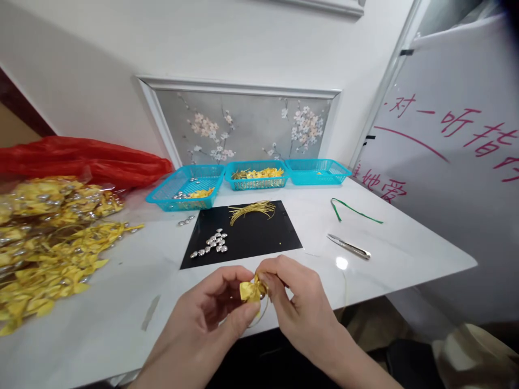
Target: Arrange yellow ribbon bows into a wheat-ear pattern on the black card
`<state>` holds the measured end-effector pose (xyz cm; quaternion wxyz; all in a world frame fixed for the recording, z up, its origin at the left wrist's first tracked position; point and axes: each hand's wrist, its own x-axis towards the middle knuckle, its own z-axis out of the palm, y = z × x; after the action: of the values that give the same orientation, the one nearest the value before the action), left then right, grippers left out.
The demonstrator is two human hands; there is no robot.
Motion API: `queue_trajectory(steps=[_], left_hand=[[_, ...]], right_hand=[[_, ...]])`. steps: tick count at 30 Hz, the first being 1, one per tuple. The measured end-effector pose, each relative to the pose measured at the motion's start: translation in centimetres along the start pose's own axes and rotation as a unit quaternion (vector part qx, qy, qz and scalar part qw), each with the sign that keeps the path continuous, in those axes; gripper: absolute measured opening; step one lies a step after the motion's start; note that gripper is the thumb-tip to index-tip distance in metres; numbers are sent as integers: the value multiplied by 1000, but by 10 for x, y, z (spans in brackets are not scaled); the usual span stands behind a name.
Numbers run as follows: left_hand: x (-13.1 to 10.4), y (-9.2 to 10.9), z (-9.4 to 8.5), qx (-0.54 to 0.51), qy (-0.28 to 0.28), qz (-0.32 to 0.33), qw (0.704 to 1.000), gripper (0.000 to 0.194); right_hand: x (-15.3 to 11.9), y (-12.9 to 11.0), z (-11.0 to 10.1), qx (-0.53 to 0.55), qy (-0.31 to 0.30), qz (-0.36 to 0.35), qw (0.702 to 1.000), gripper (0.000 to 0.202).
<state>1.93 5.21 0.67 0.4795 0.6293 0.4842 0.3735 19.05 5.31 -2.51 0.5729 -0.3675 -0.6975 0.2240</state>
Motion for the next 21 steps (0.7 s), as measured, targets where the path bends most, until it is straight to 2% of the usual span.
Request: queue_trajectory(steps=[1,5,10,15,17,19,21], left_hand=[[0,-1,-3,-14,-11,-12,1000,24],[1,-2,-12,-14,5,-36,999,29],[3,1,-13,32,-46,-15,998,27],[2,2,-13,41,-26,-25,998,26],[2,2,-13,43,-39,-24,998,26],[1,1,-13,48,-55,-22,997,29],[-1,-4,-14,27,-54,-32,998,37]], right_hand=[[-1,1,1,-6,-2,-2,1000,22],[-5,-1,3,-48,-21,-11,999,24],[-7,-8,1,-73,-27,-12,997,21],[-13,-19,-8,-156,-33,-104,982,43],[-15,-22,-8,-196,-44,-128,971,42],[-15,-21,-6,-174,-38,-119,977,34],[-13,-19,-3,-87,-25,-73,993,26]])
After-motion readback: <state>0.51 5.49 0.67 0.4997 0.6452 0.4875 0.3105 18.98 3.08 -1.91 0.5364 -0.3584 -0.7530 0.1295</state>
